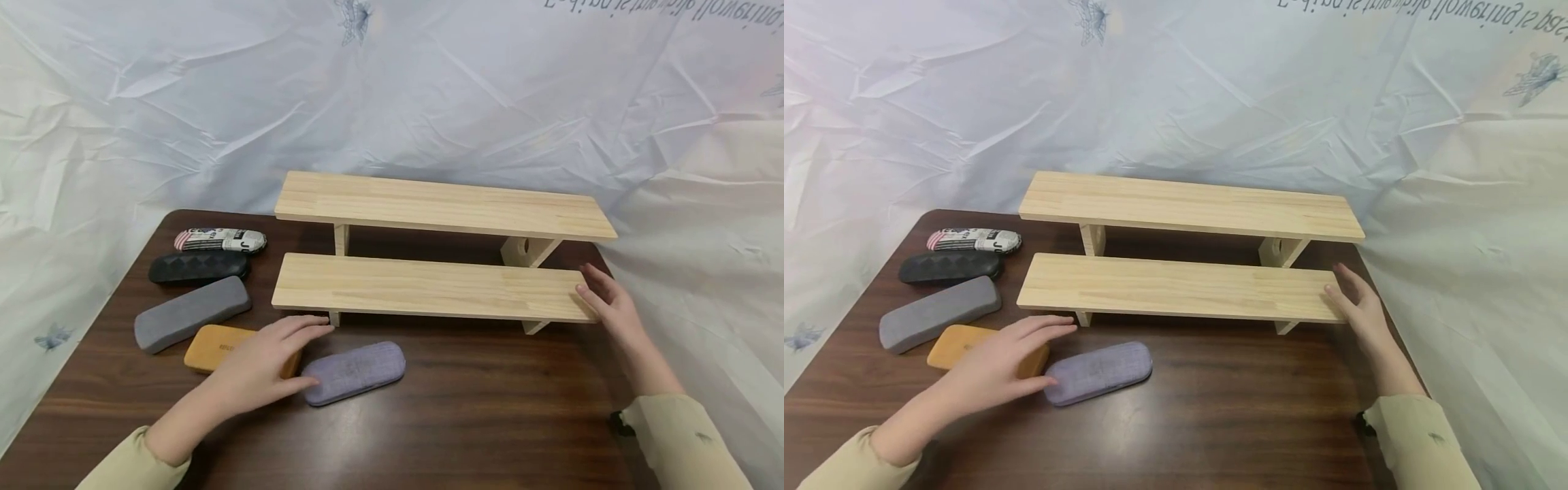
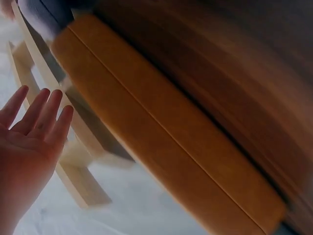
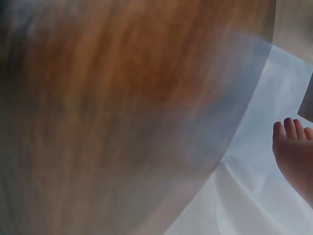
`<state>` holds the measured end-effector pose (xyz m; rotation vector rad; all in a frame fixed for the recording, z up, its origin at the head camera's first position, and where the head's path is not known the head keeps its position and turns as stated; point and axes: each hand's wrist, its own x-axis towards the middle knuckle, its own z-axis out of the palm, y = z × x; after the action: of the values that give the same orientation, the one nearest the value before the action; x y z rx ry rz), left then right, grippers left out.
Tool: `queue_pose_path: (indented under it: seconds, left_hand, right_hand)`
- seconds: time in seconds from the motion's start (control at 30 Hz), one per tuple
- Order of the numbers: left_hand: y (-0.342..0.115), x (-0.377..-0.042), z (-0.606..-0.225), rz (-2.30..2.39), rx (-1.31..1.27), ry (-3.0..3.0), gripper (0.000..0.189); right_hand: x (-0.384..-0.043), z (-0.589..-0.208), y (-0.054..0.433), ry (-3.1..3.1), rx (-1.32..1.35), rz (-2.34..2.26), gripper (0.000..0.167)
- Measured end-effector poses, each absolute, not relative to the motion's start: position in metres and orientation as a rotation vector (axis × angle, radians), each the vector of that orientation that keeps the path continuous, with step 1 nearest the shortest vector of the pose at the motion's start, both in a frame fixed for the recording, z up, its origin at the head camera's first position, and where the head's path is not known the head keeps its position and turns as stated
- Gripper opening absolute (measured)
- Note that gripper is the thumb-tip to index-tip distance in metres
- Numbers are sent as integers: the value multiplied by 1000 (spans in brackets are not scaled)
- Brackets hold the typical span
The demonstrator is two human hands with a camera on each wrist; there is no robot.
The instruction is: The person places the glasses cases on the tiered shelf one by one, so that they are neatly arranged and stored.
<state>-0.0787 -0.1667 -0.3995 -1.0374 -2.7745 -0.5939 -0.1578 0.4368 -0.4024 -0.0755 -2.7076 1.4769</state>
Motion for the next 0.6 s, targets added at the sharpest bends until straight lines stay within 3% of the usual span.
queue_pose_path:
  seconds: [0.23, 0.6]
  left_hand:
    - [-144, -84, -401, -659, -1177, -2842, 77]
    - [-117, -89, -412, -738, -1196, -2922, 86]
  right_hand:
    - [-160, -408, 439, -2693, -136, 1586, 75]
    - [-162, -416, 445, -2539, -115, 1818, 71]
